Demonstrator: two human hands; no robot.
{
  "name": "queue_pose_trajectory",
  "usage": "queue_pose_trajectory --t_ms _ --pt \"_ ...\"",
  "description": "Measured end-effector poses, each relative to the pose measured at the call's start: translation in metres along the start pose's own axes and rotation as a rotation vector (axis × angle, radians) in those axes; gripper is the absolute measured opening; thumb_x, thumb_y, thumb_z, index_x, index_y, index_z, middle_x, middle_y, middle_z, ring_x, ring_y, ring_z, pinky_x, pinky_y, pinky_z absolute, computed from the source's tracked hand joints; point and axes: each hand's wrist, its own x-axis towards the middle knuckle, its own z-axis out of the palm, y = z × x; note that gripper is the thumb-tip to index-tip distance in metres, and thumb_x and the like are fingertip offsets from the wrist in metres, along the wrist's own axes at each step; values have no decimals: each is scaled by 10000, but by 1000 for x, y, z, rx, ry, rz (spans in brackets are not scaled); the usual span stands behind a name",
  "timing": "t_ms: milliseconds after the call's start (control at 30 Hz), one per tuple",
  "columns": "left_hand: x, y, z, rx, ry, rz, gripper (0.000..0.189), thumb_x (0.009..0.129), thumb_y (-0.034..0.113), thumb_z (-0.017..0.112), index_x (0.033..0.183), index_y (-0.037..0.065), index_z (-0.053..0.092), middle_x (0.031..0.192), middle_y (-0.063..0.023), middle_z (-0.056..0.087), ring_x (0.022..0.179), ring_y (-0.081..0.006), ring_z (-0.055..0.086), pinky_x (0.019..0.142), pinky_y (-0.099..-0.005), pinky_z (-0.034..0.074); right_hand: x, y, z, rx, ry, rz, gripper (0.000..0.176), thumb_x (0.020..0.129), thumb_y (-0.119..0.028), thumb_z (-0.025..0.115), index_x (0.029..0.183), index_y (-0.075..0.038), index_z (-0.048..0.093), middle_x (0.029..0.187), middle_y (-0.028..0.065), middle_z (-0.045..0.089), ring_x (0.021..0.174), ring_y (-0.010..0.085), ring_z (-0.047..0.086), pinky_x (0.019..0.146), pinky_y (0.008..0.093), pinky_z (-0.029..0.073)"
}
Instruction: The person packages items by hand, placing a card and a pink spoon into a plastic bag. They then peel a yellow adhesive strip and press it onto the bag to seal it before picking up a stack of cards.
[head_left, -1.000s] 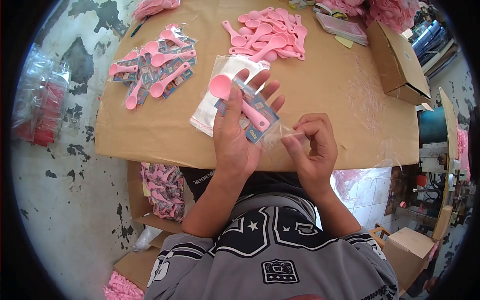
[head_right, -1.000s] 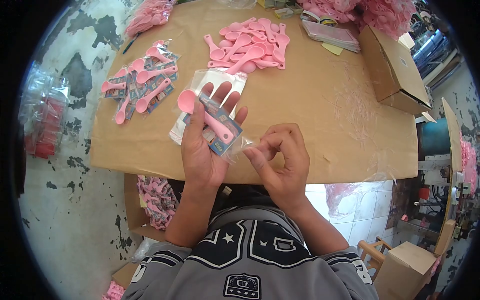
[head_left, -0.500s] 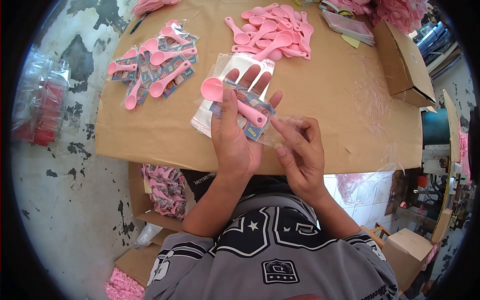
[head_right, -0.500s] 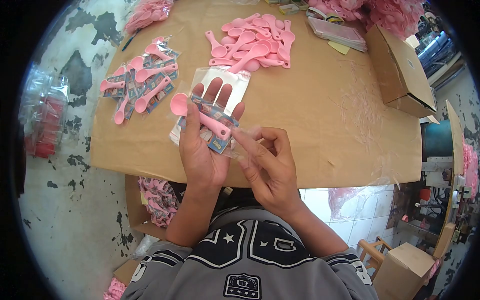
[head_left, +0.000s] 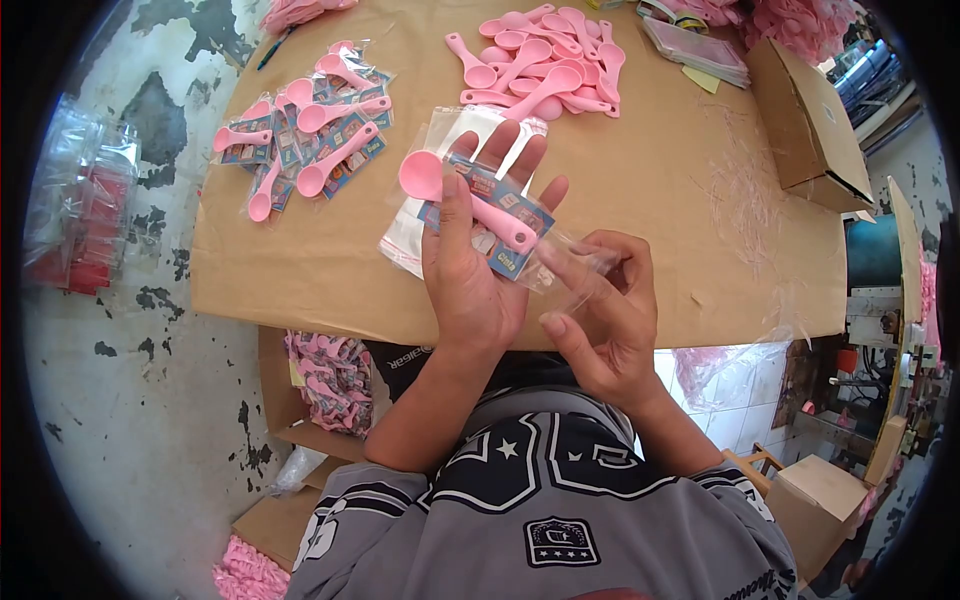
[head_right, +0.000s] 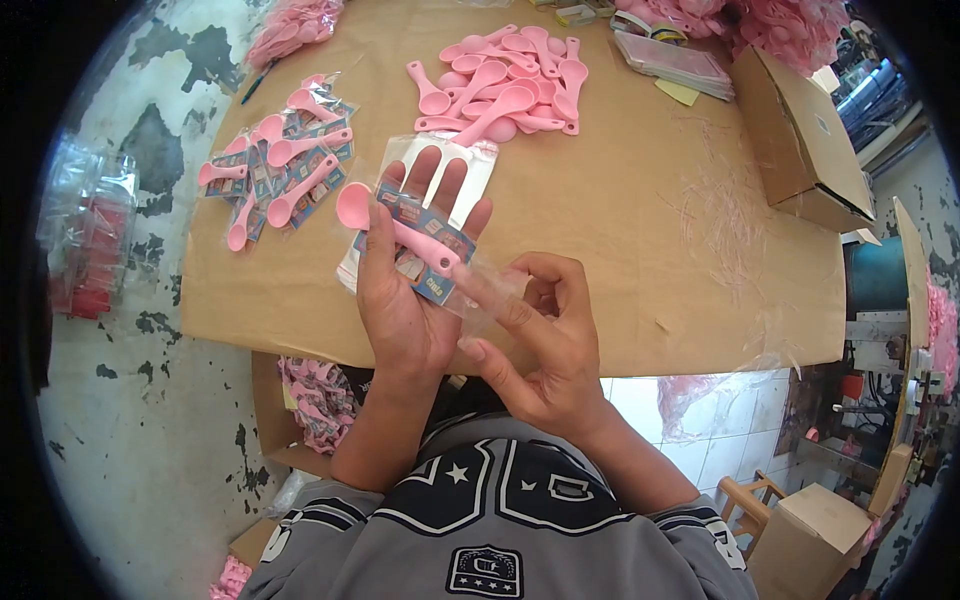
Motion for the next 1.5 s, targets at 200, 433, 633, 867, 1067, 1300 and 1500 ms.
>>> queue_pose_trajectory --t_ms 200,433,633,867,1067,1300,1500 --pt "0 0 0 -4 -20 -24 504 1149 363 383 1541 51 337 1556 -185 472 1460 -327 469 1123 -572 498 -2 5 4 -152 42 -50 526 907 -242 781 1411 -130 682 1249 149 498 899 226 495 735 333 456" --pt "2 0 -5 -129 -41 -71 431 1141 361 404 1488 105 401 1563 -135 467 1486 -295 429 1170 -627 438 -5 3 6 -302 25 -70 558 884 -339 810 1403 -169 694 1250 154 538 891 256 502 708 344 474" --pt "3 0 -8 -151 -53 -85 395 1140 359 403 1455 123 433 1559 -111 470 1500 -284 406 1182 -675 405 -9 2 2 -377 -14 -90 494 903 -346 799 1340 -124 735 1265 188 520 1064 283 561 745 358 494" --pt "4 1 -8 -167 -56 -79 377 1145 351 389 1438 117 432 1551 -106 468 1506 -282 397 1190 -681 393 -12 4 2 -282 14 -84 529 840 -288 843 1346 -182 732 1254 141 538 894 253 504 686 336 474" --pt "6 3 -8 -240 -54 -90 359 1147 328 390 1425 106 438 1549 -107 472 1505 -276 400 1200 -670 387 -8 3 3 -263 29 -112 296 821 -219 849 1080 -106 763 1137 132 584 852 271 533 673 345 478" --pt "8 12 -5 -222 -62 -91 355 1148 324 390 1415 96 441 1549 -110 474 1499 -272 408 1203 -655 388 -7 11 -25 -366 57 18 238 857 -89 808 750 -36 602 817 111 609 716 288 559 674 334 473" --pt "7 13 -5 -181 -53 -76 356 1147 322 395 1418 95 440 1568 -126 455 1500 -278 406 1199 -644 401 0 -1 -8 199 188 182 146 986 -97 718 984 1 610 855 36 624 782 118 570 713 242 439"
